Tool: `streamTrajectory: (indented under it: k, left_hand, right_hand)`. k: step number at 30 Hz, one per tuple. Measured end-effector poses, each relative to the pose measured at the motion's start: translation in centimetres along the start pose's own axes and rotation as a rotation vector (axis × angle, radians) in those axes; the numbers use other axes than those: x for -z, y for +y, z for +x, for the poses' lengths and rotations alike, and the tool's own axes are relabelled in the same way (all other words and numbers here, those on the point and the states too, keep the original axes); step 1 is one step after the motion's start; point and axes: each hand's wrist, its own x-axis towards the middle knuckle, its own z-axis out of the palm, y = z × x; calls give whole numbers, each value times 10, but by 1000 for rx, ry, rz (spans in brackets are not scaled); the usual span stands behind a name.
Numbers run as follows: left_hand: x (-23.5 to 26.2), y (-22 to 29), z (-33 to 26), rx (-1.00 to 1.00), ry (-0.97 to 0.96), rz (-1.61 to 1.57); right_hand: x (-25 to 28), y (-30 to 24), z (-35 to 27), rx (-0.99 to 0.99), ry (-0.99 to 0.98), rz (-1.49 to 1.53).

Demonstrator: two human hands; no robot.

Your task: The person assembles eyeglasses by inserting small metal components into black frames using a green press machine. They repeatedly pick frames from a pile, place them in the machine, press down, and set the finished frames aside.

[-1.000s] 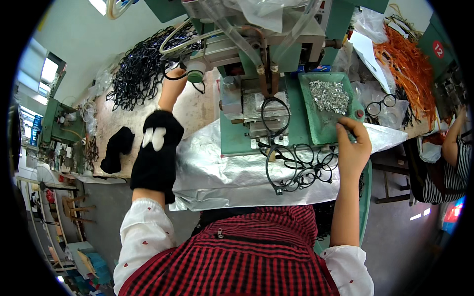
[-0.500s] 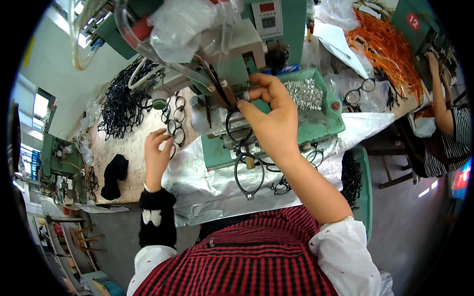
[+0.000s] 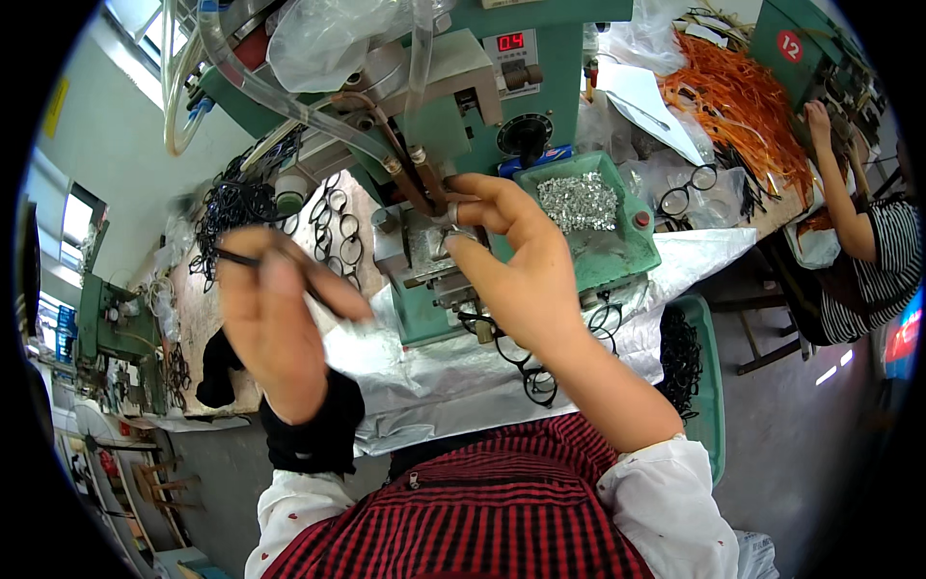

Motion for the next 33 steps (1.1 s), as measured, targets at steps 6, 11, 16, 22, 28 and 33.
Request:
streamTrajectory:
  k: [6, 11, 16, 22, 28, 33]
  left_hand:
    - [-35, -32, -26, 964, -282, -492]
    - [-38, -48, -33, 1020, -144, -614]
    - [-36, -50, -32, 984, -176, -701]
    - [97, -69, 6, 717, -1358, -192]
    - [228, -237, 162, 107, -252, 1126]
    - [206, -408, 287, 102, -175, 1050]
  right_hand:
    - [83, 82, 28, 194, 286, -1307]
    - [101, 109, 24, 272, 286, -1226]
    - [115, 127, 24, 257, 302, -1218]
    - [131, 141, 11, 225, 364, -1072]
    - [149, 149, -16, -30, 570, -1277]
    - [132, 137, -13, -54, 616, -1313]
